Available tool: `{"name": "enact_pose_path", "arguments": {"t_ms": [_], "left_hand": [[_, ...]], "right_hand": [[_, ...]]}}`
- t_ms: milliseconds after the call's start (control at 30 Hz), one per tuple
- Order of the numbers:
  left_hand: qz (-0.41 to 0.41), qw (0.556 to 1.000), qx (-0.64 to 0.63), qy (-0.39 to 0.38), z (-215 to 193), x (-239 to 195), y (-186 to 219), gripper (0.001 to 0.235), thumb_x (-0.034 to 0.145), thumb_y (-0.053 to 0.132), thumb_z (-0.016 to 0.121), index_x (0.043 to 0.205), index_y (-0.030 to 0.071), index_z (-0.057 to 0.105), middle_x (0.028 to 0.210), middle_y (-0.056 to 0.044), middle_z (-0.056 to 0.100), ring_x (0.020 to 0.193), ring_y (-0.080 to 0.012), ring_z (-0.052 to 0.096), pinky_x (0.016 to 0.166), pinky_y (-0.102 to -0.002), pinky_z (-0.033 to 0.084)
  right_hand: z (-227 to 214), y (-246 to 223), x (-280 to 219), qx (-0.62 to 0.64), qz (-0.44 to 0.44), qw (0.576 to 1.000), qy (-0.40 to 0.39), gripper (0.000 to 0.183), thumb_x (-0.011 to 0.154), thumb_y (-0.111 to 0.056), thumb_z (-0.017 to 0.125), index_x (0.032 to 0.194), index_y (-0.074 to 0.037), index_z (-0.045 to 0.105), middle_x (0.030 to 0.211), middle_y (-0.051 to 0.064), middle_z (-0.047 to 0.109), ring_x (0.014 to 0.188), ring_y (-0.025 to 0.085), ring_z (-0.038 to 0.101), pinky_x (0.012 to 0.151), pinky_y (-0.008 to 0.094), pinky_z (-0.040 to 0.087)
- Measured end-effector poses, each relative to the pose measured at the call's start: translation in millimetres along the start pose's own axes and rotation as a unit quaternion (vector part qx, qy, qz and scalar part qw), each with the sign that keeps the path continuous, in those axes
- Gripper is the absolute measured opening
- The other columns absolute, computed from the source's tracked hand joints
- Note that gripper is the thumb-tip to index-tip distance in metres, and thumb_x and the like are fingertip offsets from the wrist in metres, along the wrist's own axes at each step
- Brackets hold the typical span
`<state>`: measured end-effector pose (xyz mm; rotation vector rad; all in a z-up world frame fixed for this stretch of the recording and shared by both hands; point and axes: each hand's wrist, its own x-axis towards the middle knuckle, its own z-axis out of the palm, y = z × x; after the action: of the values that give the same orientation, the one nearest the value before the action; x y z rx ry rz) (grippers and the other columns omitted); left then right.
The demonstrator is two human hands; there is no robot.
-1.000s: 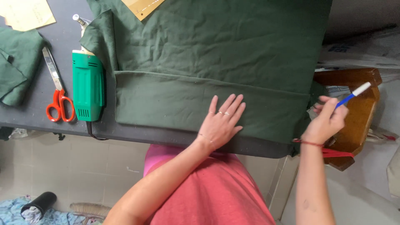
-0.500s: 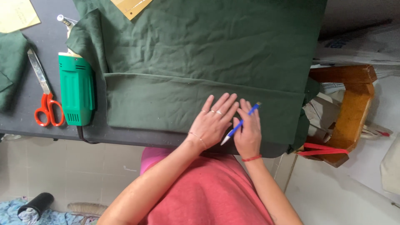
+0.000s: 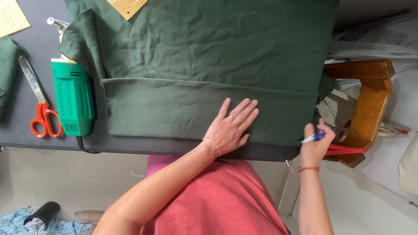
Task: Tracing a pattern onto fabric with a pen and cutting the shape out using an electric rotary cutter
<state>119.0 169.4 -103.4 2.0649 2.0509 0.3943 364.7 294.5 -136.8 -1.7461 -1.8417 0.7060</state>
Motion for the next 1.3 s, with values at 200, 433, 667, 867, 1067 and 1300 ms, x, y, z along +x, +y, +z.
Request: {"name": "enact_pose_path", "arguments": {"t_ms": [200, 433, 667, 867, 1067, 1300], "left_hand": [[0.051, 0.999, 0.008, -0.012, 12, 18, 18, 0.070, 0.081, 0.039, 0.049, 0.136, 0.014, 0.015, 0.144, -0.004, 0.011, 0.133, -0.0164, 0.009, 0.107, -0.051, 0.008], [0.064, 0.997, -0.019, 0.034, 29, 37, 37, 0.059, 0.081, 0.031, 0.050, 0.132, 0.014, 0.026, 0.141, -0.006, 0.019, 0.132, -0.0186, 0.016, 0.106, -0.053, 0.012], [0.092, 0.995, 0.038, -0.022, 42, 55, 70, 0.051, 0.085, 0.028, 0.033, 0.134, 0.016, 0.029, 0.142, -0.003, 0.019, 0.132, -0.0148, 0.017, 0.105, -0.046, 0.016], [0.020, 0.998, -0.015, 0.065, 15, 33, 15, 0.071, 0.074, 0.047, 0.065, 0.130, 0.020, 0.031, 0.139, -0.004, 0.028, 0.130, -0.0166, 0.027, 0.106, -0.048, 0.022], [0.015, 0.996, 0.055, 0.072, -40, -42, -124, 0.067, 0.069, 0.045, 0.065, 0.124, 0.016, 0.040, 0.133, -0.011, 0.035, 0.123, -0.0247, 0.035, 0.094, -0.052, 0.031], [-0.132, 0.958, 0.146, 0.209, -102, -107, -207, 0.042, 0.085, 0.027, 0.053, 0.125, 0.015, 0.046, 0.128, -0.007, 0.045, 0.120, -0.0217, 0.040, 0.100, -0.049, 0.021]], "right_hand": [[5, -34, 21, 0.192, 0.316, 0.927, -0.065, 0.033, 0.087, -0.045, 0.055, 0.096, -0.013, 0.056, 0.089, 0.007, 0.058, 0.074, 0.013, 0.058, 0.053, 0.024, 0.048], [14, 70, 36, -0.057, -0.013, 0.995, 0.080, 0.018, 0.089, -0.032, 0.069, 0.091, -0.016, 0.061, 0.078, 0.004, 0.054, 0.077, 0.013, 0.051, 0.068, 0.024, 0.041], [8, -136, 0, 0.054, -0.216, 0.975, 0.021, 0.022, 0.097, -0.013, 0.038, 0.107, 0.006, 0.038, 0.107, 0.024, 0.048, 0.096, 0.031, 0.050, 0.087, 0.037, 0.041], [33, -163, -1, 0.159, -0.202, 0.965, -0.045, 0.046, 0.098, -0.032, 0.034, 0.120, 0.007, 0.044, 0.087, 0.019, 0.058, 0.073, 0.020, 0.056, 0.063, 0.025, 0.046], [68, -120, 20, -0.008, -0.167, 0.976, -0.140, 0.046, 0.101, -0.028, 0.056, 0.062, -0.003, 0.049, 0.061, 0.011, 0.048, 0.063, 0.029, 0.050, 0.065, 0.038, 0.041], [101, -181, -4, -0.100, -0.137, 0.977, -0.131, 0.039, 0.078, -0.020, 0.068, 0.108, -0.002, 0.049, 0.072, 0.010, 0.055, 0.064, 0.028, 0.056, 0.058, 0.038, 0.044]]}}
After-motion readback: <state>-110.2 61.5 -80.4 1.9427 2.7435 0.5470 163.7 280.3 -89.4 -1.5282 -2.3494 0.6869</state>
